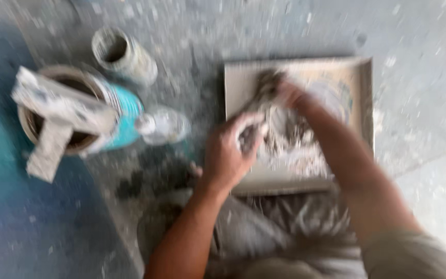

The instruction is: The person scoops a white powder from a yellow bag into a metal bowl, carries it to a workspace, and pours it onto a tray. They then add water from a small container and mix the powder and water by hand into a paste.

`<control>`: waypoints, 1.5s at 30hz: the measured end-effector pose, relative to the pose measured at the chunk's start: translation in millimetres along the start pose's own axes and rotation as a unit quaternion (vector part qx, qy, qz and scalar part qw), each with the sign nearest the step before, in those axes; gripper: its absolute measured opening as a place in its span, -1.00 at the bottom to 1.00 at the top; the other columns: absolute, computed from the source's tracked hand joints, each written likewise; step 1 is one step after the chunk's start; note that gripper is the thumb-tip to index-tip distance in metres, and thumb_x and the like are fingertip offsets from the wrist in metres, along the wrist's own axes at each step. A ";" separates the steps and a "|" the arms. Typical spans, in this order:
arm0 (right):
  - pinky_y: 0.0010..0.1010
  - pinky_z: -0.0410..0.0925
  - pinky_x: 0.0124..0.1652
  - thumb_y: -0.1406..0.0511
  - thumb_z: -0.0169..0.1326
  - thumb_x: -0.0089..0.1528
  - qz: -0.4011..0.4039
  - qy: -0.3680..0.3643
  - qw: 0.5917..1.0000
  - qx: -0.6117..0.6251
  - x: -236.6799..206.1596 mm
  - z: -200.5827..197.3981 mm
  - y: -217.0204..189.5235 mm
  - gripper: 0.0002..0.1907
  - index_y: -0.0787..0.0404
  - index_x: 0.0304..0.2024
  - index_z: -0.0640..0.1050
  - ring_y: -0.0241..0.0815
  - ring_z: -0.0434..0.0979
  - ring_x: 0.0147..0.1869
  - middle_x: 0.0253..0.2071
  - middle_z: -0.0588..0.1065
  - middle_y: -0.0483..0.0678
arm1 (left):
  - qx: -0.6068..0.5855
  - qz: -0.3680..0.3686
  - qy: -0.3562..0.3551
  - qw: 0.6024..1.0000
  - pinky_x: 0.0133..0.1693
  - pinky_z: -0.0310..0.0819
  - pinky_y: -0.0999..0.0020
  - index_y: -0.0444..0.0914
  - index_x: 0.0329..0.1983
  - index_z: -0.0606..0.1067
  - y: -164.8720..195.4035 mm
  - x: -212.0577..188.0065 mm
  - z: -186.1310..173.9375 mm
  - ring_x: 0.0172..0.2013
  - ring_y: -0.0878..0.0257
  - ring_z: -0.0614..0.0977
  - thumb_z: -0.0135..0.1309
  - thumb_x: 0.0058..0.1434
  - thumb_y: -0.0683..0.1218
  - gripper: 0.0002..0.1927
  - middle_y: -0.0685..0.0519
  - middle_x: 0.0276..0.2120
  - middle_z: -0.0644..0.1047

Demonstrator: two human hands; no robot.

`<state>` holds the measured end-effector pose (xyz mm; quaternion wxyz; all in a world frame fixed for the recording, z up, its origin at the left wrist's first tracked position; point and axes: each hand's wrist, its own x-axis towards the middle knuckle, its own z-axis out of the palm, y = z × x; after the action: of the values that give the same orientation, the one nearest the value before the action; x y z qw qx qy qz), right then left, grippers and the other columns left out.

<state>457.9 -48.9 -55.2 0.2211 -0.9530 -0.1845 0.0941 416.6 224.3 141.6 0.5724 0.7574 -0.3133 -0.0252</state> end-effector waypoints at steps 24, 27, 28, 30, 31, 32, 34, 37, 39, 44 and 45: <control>-0.26 0.39 -0.05 0.36 -0.05 0.26 0.248 0.147 0.780 0.556 -63.2 0.0 -60.3 -0.88 0.07 -0.18 0.49 -0.23 0.48 -0.18 -0.24 0.53 -0.10 | 0.021 -0.017 0.008 1.000 -0.14 0.70 0.29 -0.20 0.00 0.56 -32.9 -0.7 6.6 -0.13 0.19 0.75 0.14 0.38 -0.05 -0.80 -0.04 -0.04 0.67; -0.29 0.26 0.04 0.34 0.01 0.29 0.263 0.035 0.862 0.432 -92.1 24.6 -69.2 -0.86 0.14 -0.09 0.49 -0.22 0.50 -0.09 -0.22 0.52 -0.05 | -0.013 -0.028 -0.036 0.999 -0.13 0.74 0.32 -0.20 0.02 0.54 -35.5 3.4 12.8 -0.15 0.21 0.75 0.12 0.36 -0.06 -0.79 0.01 -0.06 0.68; -0.30 0.28 0.01 0.34 0.02 0.29 0.247 0.023 0.903 0.350 -115.5 30.5 -70.8 -0.83 0.14 -0.06 0.49 -0.22 0.50 -0.10 -0.21 0.53 -0.05 | -0.001 -0.003 -0.020 1.000 -0.12 0.73 0.30 -0.21 0.00 0.55 -34.7 3.2 15.2 -0.14 0.19 0.75 0.15 0.36 -0.07 -0.79 -0.01 -0.08 0.68; -0.33 0.31 -0.05 0.34 0.03 0.29 0.243 0.001 0.931 0.271 -163.5 42.4 -67.0 -0.77 0.14 0.01 0.50 -0.23 0.50 -0.13 -0.19 0.55 -0.04 | 0.017 0.046 0.005 0.999 -0.09 0.70 0.26 -0.24 -0.02 0.56 -31.9 1.9 19.4 -0.12 0.14 0.75 0.19 0.35 -0.08 -0.80 -0.03 -0.11 0.69; -0.35 0.33 -0.08 0.35 0.04 0.29 0.244 -0.006 0.938 0.246 -186.0 47.1 -62.2 -0.74 0.15 0.04 0.50 -0.24 0.51 -0.14 -0.18 0.55 -0.03 | 0.024 0.030 -0.008 0.999 -0.13 0.69 0.27 -0.24 -0.03 0.57 -30.2 1.3 20.8 -0.16 0.15 0.75 0.20 0.32 -0.08 -0.79 -0.04 -0.14 0.69; -0.36 0.35 -0.12 0.35 0.05 0.29 0.251 -0.006 0.936 0.247 -205.2 47.9 -53.5 -0.71 0.15 0.08 0.51 -0.24 0.51 -0.15 -0.18 0.56 -0.03 | 0.031 0.018 -0.018 0.999 -0.17 0.68 0.27 -0.24 -0.03 0.57 -28.6 0.7 21.6 -0.20 0.16 0.75 0.22 0.29 -0.08 -0.77 -0.04 -0.17 0.69; -0.40 0.38 -0.18 0.35 0.06 0.30 0.285 0.005 0.910 0.300 -236.5 43.5 -35.6 -0.65 0.15 0.15 0.51 -0.25 0.52 -0.18 -0.16 0.58 -0.02 | 0.034 -0.022 -0.039 0.998 -0.23 0.67 0.31 -0.23 -0.02 0.57 -25.9 -0.8 20.9 -0.26 0.18 0.75 0.21 0.29 -0.07 -0.76 -0.03 -0.19 0.69; -0.44 0.44 -0.27 0.35 0.08 0.30 0.353 0.096 0.781 0.506 -269.3 25.7 -27.8 -0.56 0.15 0.25 0.52 -0.27 0.53 -0.22 -0.13 0.60 -0.01 | 0.017 -0.056 -0.045 0.997 -0.25 0.67 0.35 -0.22 -0.01 0.56 -24.0 -3.1 13.9 -0.28 0.19 0.75 0.19 0.33 -0.05 -0.77 -0.01 -0.19 0.69; -0.50 0.38 -0.34 0.41 0.03 0.30 0.314 0.164 0.847 0.396 -277.8 7.1 -35.9 -0.56 0.17 0.24 0.51 -0.30 0.48 -0.28 -0.16 0.58 -0.02 | 0.005 -0.008 0.007 1.000 -0.19 0.66 0.31 -0.24 -0.04 0.57 -23.9 -2.0 8.0 -0.23 0.16 0.76 0.23 0.30 -0.05 -0.77 -0.03 -0.19 0.69; -0.49 0.39 -0.29 0.31 0.12 0.41 0.516 0.287 0.772 0.235 -258.5 -25.2 -88.3 -0.77 0.41 -0.12 0.63 -0.22 0.55 -0.29 -0.27 0.60 0.06 | 0.048 0.051 0.028 0.997 -0.10 0.60 0.24 -0.26 -0.04 0.58 -19.6 5.4 3.4 -0.13 0.04 0.73 0.22 0.30 -0.07 -0.78 -0.06 -0.14 0.68; -0.47 0.43 -0.31 0.36 0.07 0.36 0.484 0.335 0.757 0.286 -248.2 -27.3 -96.5 -0.81 0.40 -0.17 0.61 -0.21 0.57 -0.30 -0.26 0.62 0.04 | 0.048 0.041 0.021 0.998 -0.10 0.60 0.24 -0.25 -0.05 0.59 -17.6 5.9 3.7 -0.14 0.03 0.73 0.23 0.29 -0.08 -0.78 -0.06 -0.15 0.68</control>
<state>208.2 -76.5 37.2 0.4558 -0.7786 0.4222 -0.0882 427.7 220.8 126.6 0.5420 0.7711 -0.3329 0.0294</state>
